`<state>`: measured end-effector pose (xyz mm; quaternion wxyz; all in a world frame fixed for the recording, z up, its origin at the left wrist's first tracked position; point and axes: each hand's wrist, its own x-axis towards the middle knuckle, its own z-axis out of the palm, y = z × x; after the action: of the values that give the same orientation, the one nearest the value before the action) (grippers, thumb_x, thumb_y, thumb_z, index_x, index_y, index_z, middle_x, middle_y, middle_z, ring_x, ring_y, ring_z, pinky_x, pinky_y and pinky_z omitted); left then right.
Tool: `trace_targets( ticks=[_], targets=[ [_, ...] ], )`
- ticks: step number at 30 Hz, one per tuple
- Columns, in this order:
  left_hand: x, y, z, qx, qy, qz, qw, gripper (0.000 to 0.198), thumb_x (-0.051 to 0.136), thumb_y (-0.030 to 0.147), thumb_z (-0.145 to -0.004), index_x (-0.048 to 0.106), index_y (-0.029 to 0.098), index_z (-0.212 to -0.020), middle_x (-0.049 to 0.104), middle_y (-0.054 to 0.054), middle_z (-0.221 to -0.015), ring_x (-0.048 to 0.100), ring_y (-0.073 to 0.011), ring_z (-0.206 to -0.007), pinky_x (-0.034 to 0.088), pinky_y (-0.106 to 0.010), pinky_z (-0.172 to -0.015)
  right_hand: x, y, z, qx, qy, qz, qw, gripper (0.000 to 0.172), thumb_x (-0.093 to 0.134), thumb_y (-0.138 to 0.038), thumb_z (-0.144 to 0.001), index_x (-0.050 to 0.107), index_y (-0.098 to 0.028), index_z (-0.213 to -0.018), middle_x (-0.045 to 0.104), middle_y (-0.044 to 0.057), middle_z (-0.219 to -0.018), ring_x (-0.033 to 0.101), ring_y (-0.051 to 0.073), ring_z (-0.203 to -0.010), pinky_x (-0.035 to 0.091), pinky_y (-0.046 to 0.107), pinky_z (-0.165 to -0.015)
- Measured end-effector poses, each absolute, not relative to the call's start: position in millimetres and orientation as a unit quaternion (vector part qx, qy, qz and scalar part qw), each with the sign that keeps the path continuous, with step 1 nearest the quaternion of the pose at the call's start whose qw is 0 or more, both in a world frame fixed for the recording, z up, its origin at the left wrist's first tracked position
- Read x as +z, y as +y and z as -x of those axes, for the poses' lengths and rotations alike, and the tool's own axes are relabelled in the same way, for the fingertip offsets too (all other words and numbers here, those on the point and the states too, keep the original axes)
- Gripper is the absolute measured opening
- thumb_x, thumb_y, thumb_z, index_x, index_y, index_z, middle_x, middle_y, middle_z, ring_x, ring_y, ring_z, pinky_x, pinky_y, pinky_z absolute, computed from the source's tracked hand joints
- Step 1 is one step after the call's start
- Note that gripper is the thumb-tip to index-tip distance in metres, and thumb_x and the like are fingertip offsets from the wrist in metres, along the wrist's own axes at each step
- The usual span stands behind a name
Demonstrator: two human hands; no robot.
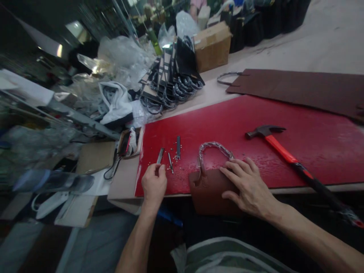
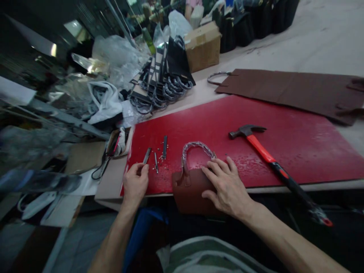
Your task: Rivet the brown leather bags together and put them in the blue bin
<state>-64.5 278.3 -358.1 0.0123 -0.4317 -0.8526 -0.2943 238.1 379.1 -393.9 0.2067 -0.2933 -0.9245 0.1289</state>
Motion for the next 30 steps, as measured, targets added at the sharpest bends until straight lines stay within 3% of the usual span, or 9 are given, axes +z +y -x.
trace_targets(
  ticks=[5, 12, 16, 22, 26, 30],
  targets=[
    [-345, 297, 112, -0.155, -0.901, 0.399, -0.070, 0.023, 0.060, 0.039, -0.087, 0.070, 0.019, -0.081, 0.072, -0.006, -0.079, 0.067, -0.0226, -0.077, 0.043, -0.030, -0.070, -394, 380, -238, 0.113, -0.926, 0.292, 0.209, 0.058, 0.076, -0.038, -0.079, 0.060, -0.014, -0.130, 0.059, 0.014, -0.128, 0.044, 0.036, -0.127, 0.019, 0.060, -0.116],
    [-331, 348, 78, -0.107, -0.883, 0.452, -0.070, 0.025, 0.060, 0.042, -0.088, 0.073, 0.021, -0.087, 0.075, -0.008, -0.089, 0.069, -0.0244, -0.088, 0.047, -0.031, -0.077, -390, 379, -237, 0.120, -0.925, 0.297, 0.203, 0.059, 0.078, -0.038, -0.077, 0.061, -0.015, -0.129, 0.059, 0.014, -0.127, 0.045, 0.035, -0.125, 0.021, 0.059, -0.116],
    [-332, 391, 63, -0.064, -0.876, 0.463, -0.117, 0.035, 0.068, 0.051, -0.080, 0.073, 0.017, -0.089, 0.074, -0.016, -0.095, 0.070, -0.0300, -0.095, 0.051, -0.035, -0.079, -385, 378, -236, 0.127, -0.925, 0.305, 0.187, 0.060, 0.078, -0.041, -0.077, 0.061, -0.015, -0.129, 0.059, 0.014, -0.127, 0.044, 0.035, -0.127, 0.019, 0.060, -0.117],
    [-341, 425, 68, -0.050, -0.891, 0.425, -0.150, 0.021, 0.074, 0.026, -0.066, 0.071, 0.010, -0.079, 0.072, -0.024, -0.089, 0.070, -0.0373, -0.094, 0.053, -0.038, -0.075, -377, 375, -235, 0.146, -0.924, 0.312, 0.169, 0.064, 0.079, -0.046, -0.077, 0.060, -0.015, -0.130, 0.058, 0.014, -0.129, 0.043, 0.034, -0.128, 0.017, 0.059, -0.118],
    [-339, 410, 75, -0.081, -0.877, 0.440, -0.178, 0.020, 0.068, 0.032, -0.073, 0.068, 0.012, -0.075, 0.070, -0.014, -0.071, 0.071, -0.0284, -0.076, 0.051, -0.031, -0.066, -374, 374, -235, 0.156, -0.921, 0.317, 0.164, 0.066, 0.081, -0.045, -0.075, 0.060, -0.014, -0.130, 0.057, 0.013, -0.129, 0.042, 0.033, -0.129, 0.015, 0.058, -0.119],
    [-346, 374, 84, -0.259, -0.841, 0.433, -0.196, 0.034, 0.054, 0.044, -0.084, 0.063, 0.012, -0.095, 0.071, -0.008, -0.078, 0.069, -0.0187, -0.068, 0.050, -0.024, -0.057, -372, 374, -235, 0.168, -0.918, 0.320, 0.160, 0.065, 0.082, -0.045, -0.074, 0.060, -0.015, -0.128, 0.057, 0.012, -0.129, 0.042, 0.033, -0.129, 0.014, 0.057, -0.119]
  ],
)
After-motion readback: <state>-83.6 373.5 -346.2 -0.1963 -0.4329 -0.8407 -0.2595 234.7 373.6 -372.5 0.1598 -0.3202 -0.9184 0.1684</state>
